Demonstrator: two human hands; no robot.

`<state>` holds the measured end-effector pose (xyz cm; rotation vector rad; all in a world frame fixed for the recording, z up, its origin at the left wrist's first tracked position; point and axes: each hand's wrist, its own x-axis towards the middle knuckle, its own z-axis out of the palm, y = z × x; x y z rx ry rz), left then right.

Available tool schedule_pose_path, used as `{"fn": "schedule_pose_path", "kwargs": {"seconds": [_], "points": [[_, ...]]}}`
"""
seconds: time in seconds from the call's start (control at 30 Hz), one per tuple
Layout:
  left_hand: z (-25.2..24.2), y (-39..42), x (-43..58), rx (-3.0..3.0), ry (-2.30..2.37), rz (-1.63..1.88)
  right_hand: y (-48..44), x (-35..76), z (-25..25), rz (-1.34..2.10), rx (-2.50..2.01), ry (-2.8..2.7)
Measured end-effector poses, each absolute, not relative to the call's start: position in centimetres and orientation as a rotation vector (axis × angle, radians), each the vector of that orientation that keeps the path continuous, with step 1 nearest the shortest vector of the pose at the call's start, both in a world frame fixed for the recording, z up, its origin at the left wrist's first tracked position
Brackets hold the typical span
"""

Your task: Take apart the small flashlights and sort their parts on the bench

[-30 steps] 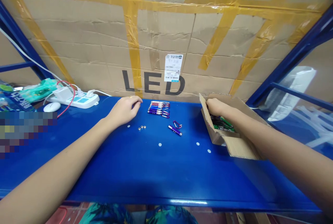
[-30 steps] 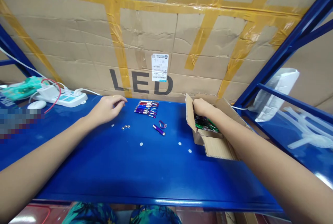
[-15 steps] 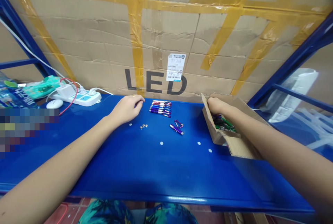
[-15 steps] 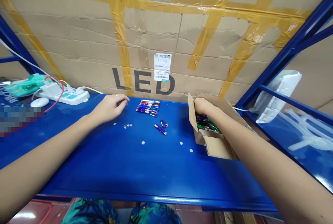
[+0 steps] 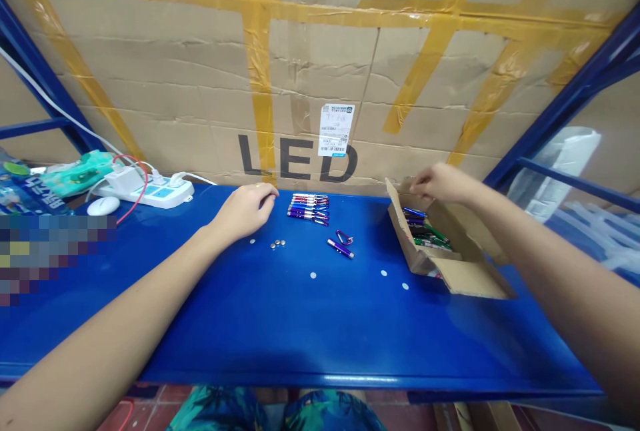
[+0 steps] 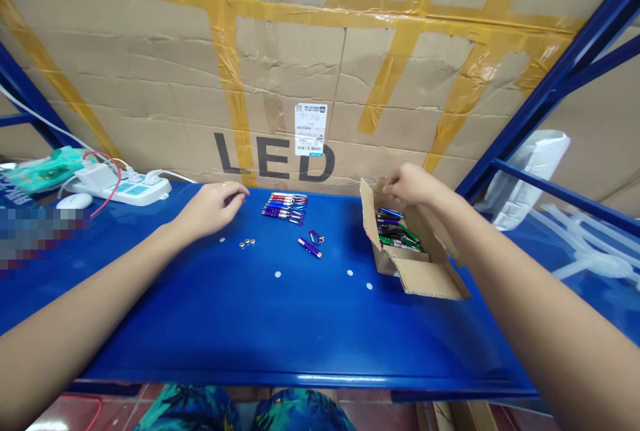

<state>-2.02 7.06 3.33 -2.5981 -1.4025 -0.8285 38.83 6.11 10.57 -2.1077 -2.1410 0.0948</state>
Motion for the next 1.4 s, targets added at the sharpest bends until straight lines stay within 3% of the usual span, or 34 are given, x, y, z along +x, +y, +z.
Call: {"fn": "schedule_pose_path", "kwargs": {"seconds": [0.13,0.27,0.5,0.73,0.83,1.0,1.23,1.4], "points": [[3.4,7.1,-2.1,-2.587,-1.393,-0.809,-0.3,30.8,12.5,0.188,-1.762,-2.170],[3.2,7.1,-2.0,-2.594,-1.387,-0.808,-5.2,21.8,8.7,0.538,-1.314,-2.743],[3.0,7.1,-1.8,-2.636,-1.338,-0.787,-4.5,18.4,4.4,0.407,-1.328,-2.896],[3.4,7.0,-1.7,-2.618,-1.380,-0.773,-5.9,26.3,10.0,0.237,-1.433,-2.549],[3.5,6.8,-1.5,-2.604,-1.385,-0.766,-3.9,34.5,12.2,0.076,-1.746,-2.260],[3.6,6.6,-1.3,-2.614,-1.370,-0.738,1.2,42.4,8.6,0.211,-2.073,-2.482],[3.6,6.5,-1.0,-2.609,-1.354,-0.726,3.4,41.2,5.5,0.366,-2.060,-2.621],[3.4,6.7,-1.0,-2.614,-1.371,-0.747,3.9,41.5,5.1,0.107,-1.999,-2.707]]}}
